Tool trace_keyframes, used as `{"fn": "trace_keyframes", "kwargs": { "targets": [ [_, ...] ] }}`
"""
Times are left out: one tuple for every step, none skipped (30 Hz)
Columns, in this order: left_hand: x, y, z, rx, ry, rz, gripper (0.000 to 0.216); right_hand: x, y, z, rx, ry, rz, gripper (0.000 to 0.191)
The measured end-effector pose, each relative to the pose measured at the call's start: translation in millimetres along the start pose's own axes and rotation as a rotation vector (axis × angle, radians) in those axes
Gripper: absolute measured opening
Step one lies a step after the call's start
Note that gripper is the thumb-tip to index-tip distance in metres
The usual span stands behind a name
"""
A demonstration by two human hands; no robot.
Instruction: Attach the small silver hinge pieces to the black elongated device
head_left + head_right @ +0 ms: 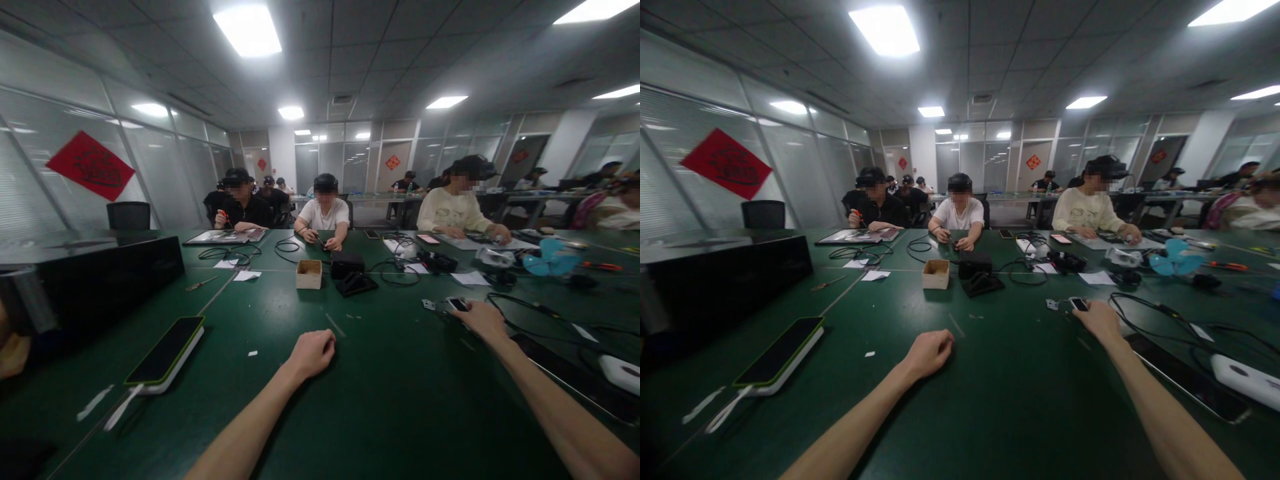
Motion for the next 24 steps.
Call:
{"fn": "trace_keyframes", "kwargs": {
  "targets": [
    [0, 0, 0, 0.002, 0.0, -0.002, 0.017, 0, -1, 1, -0.002, -0.015, -0.001, 0.029],
    [0, 0, 0, 0.004, 0.001, -0.005, 0.017, 1, -1, 1, -0.008, -0.035, -0.006, 0.028],
    [0, 0, 0, 0.008, 0.002, -0.006, 0.017, 1, -2, 3, -0.021, -0.061, -0.018, 0.027],
    [-1, 0, -1, 0.012, 0.003, -0.006, 0.017, 1, -3, 4, -0.042, -0.086, -0.041, 0.026],
    [-1, 0, -1, 0.014, 0.004, -0.006, 0.017, 2, -5, 6, -0.064, -0.107, -0.067, 0.026],
    [-1, 0, -1, 0.017, 0.005, -0.006, 0.017, 1, -5, 8, -0.084, -0.122, -0.088, 0.026],
    [-2, -1, -2, 0.015, 0.005, -0.004, 0.017, 1, -6, 10, -0.1, -0.131, -0.106, 0.026],
    [-2, -1, -2, 0.011, 0.006, -0.001, 0.017, 0, -6, 12, -0.118, -0.132, -0.123, 0.026],
    [-2, -1, -3, 0.006, 0.007, -0.001, 0.017, 0, -6, 13, -0.131, -0.128, -0.139, 0.026],
    [-2, -1, -3, 0.003, 0.008, -0.001, 0.017, -1, -5, 14, -0.143, -0.124, -0.149, 0.027],
    [-2, -1, -3, 0.004, 0.009, -0.001, 0.017, -1, -4, 15, -0.156, -0.124, -0.156, 0.027],
    [-2, -1, -3, 0.007, 0.01, 0.0, 0.016, -2, -4, 16, -0.164, -0.13, -0.163, 0.027],
    [-2, -1, -3, 0.008, 0.01, 0.003, 0.016, -2, -3, 16, -0.168, -0.138, -0.17, 0.027],
    [-2, -1, -3, 0.009, 0.01, 0.006, 0.016, -2, -2, 16, -0.167, -0.148, -0.174, 0.027],
    [-2, 0, -2, 0.006, 0.012, 0.011, 0.015, -1, -1, 15, -0.166, -0.158, -0.177, 0.027],
    [-2, 0, -2, 0.002, 0.015, 0.015, 0.015, -1, -1, 14, -0.167, -0.166, -0.182, 0.027],
    [-1, 0, -2, -0.002, 0.017, 0.016, 0.014, -1, -1, 13, -0.166, -0.173, -0.186, 0.027],
    [-1, 0, -1, -0.004, 0.018, 0.015, 0.014, 0, -1, 12, -0.166, -0.176, -0.187, 0.027],
    [-1, 0, -1, -0.004, 0.02, 0.011, 0.014, 0, -1, 10, -0.162, -0.171, -0.184, 0.027],
    [-1, 0, -1, -0.001, 0.019, 0.008, 0.014, 0, -1, 9, -0.145, -0.157, -0.174, 0.028],
    [-1, 0, -1, 0.002, 0.019, 0.004, 0.015, 0, 0, 8, -0.112, -0.133, -0.156, 0.028],
    [-1, 0, -1, 0.007, 0.017, 0.0, 0.015, -1, 0, 7, -0.067, -0.103, -0.131, 0.029],
    [-1, 0, -1, 0.01, 0.017, -0.002, 0.016, -1, 1, 7, -0.02, -0.073, -0.109, 0.029],
    [-1, 0, -2, 0.01, 0.019, -0.003, 0.016, -2, 1, 7, 0.022, -0.051, -0.091, 0.029]
  ]
}}
Point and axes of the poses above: each hand's wrist, its own y-axis towards the middle knuckle, its own z-axis out of the palm, x = y × z, the point moved 3 cm from there along y, towards the middle knuckle, and after that the axes turned 3 degrees about x, right-handed, at the moved point
